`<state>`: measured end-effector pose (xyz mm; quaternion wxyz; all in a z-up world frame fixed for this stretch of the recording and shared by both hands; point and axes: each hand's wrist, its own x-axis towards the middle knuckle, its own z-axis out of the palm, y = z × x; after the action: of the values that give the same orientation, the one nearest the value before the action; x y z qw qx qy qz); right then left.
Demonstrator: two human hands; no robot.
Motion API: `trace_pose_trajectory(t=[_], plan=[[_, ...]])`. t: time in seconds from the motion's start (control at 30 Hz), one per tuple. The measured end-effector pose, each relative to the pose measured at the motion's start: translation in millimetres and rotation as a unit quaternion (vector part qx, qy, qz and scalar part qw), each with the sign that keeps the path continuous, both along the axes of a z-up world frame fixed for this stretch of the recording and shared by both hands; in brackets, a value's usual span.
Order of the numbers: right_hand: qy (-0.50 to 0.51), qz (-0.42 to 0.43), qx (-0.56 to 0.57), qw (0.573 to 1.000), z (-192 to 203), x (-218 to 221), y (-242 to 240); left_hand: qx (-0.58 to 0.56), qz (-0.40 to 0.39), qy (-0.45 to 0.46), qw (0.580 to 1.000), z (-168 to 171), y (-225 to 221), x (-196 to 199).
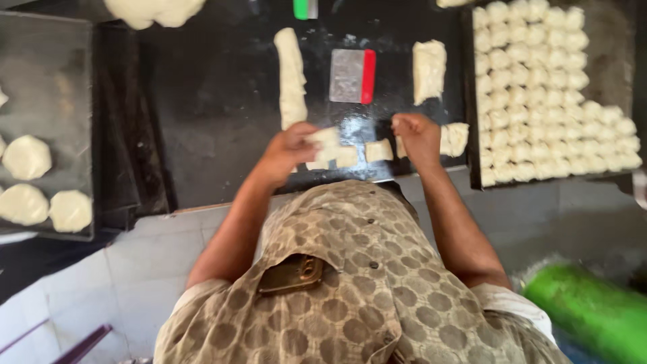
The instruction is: The person shapes portions of dough by hand, using a bench scraper to cut segments from a long roll before rolling each piece into a ball and placing it onto a tray.
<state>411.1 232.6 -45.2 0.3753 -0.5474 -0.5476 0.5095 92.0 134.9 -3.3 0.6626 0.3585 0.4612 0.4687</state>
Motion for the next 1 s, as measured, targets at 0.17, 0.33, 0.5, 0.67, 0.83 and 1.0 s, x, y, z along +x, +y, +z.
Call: trace_pose_trajectory(t=[0.17, 0.33, 0.5, 0.67, 0.83, 1.0], plan=[[0.055, 0.178, -0.016, 0.982, 48.1, -19.8, -2.4, 0.013, -0.009, -0.138, 0.990, 15.2, 19.2, 66.7], [0.090, 0.193, -0.043, 0.976, 73.0, -7.6, 13.0, 0.007, 0.090, -0.075, 0.993, 19.5, 22.4, 122.5], [-0.070, 0.295, 0.481, 0.823, 110.5, 36.4, 18.6, -0.048, 0.183, 0.114, 0.975, 27.8, 31.2, 175.3], [-0.055, 0.317, 0.560, 0.764, 120.1, 58.2, 21.3, -0.114, 0.222, -0.058, 0.967, 50.3, 33.0, 199.9], [0.062, 0.281, 0.238, 0.928, 100.1, 68.1, 12.2, -0.017, 0.112, 0.104, 0.988, 67.6, 25.6, 205.4], [0.413, 0.187, -0.362, 0.815, 85.1, 49.9, 13.2, 0.079, 0.102, 0.253, 0.959, 87.4, 38.0, 193.3]])
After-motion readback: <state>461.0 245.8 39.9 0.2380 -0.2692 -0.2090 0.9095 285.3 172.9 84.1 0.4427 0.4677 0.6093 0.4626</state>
